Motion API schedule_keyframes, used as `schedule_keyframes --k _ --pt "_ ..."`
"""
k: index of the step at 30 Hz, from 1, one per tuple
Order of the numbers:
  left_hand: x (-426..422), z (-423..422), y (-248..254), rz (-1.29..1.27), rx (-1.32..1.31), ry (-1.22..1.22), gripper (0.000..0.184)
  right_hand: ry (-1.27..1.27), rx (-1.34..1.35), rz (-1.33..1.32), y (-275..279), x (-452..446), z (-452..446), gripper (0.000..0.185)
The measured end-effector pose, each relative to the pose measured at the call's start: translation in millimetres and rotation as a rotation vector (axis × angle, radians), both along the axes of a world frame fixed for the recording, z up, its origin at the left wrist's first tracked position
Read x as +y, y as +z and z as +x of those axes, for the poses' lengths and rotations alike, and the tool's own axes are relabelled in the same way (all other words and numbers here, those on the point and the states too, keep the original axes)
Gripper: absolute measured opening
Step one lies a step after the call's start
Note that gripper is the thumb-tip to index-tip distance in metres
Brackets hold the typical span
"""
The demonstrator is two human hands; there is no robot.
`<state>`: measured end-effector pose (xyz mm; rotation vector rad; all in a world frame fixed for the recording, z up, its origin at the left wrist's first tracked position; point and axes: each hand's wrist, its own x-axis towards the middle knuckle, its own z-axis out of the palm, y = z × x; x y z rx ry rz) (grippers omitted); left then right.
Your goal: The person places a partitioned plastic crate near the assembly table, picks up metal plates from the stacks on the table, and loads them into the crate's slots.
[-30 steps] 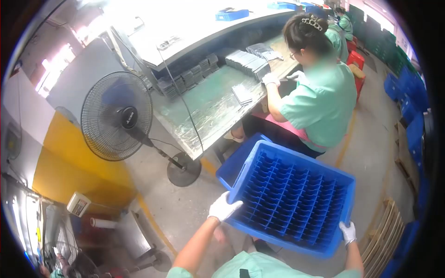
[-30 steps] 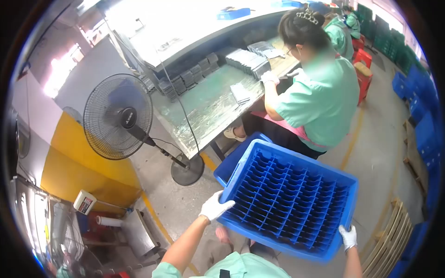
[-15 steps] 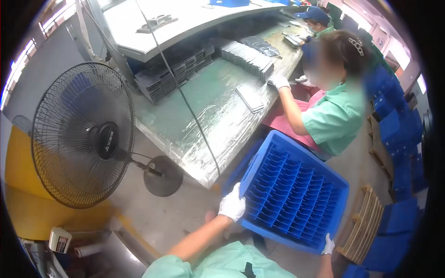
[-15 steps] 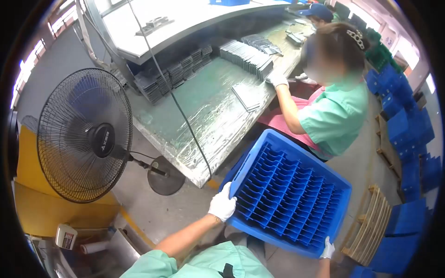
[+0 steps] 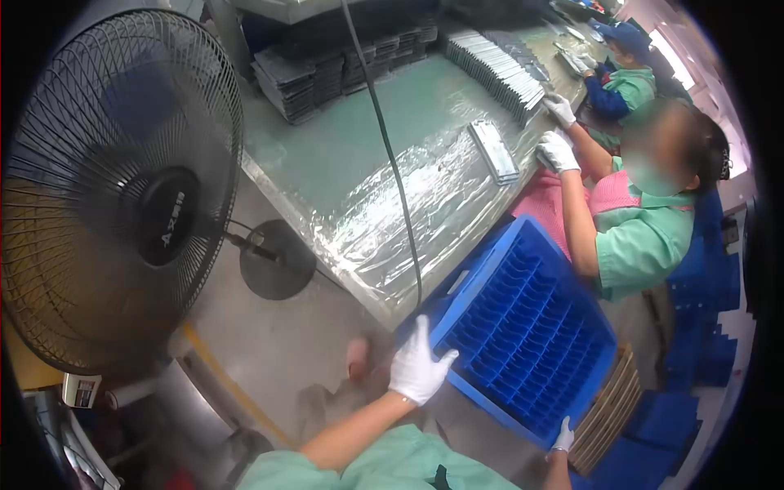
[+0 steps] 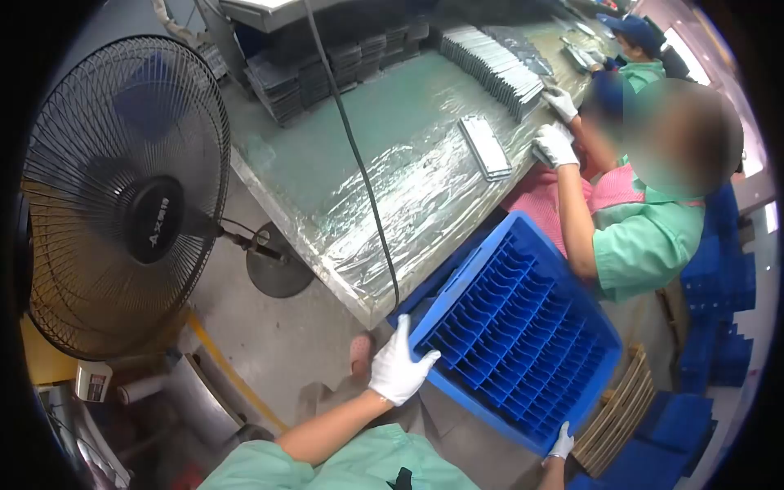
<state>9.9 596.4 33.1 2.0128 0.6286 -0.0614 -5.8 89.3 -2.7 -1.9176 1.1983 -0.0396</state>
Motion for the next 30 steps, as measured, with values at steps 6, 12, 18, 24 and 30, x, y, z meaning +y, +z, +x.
schedule_keyframes --k 6,12,18,24,30 --pt "-17 -21 -26 -0.128 -0.079 0.193 0.071 0.037 0.065 0.015 7 25 -17 0.059" --pt "-21 -19 -21 -0.118 -0.068 0.24 0.067 0.075 0.039 -0.149 -3 24 -14 0.055" --pt "0 -35 -12 -0.042 -0.068 0.226 0.058 0.084 0.13 -0.325 -6 13 -15 0.058" --pt "44 -11 30 0.221 -0.234 0.342 0.059 0.066 0.153 -0.418 0 25 -13 0.06" --pt "49 42 34 -0.021 0.255 0.037 0.049 0.098 0.04 -0.251 -6 8 -15 0.059"
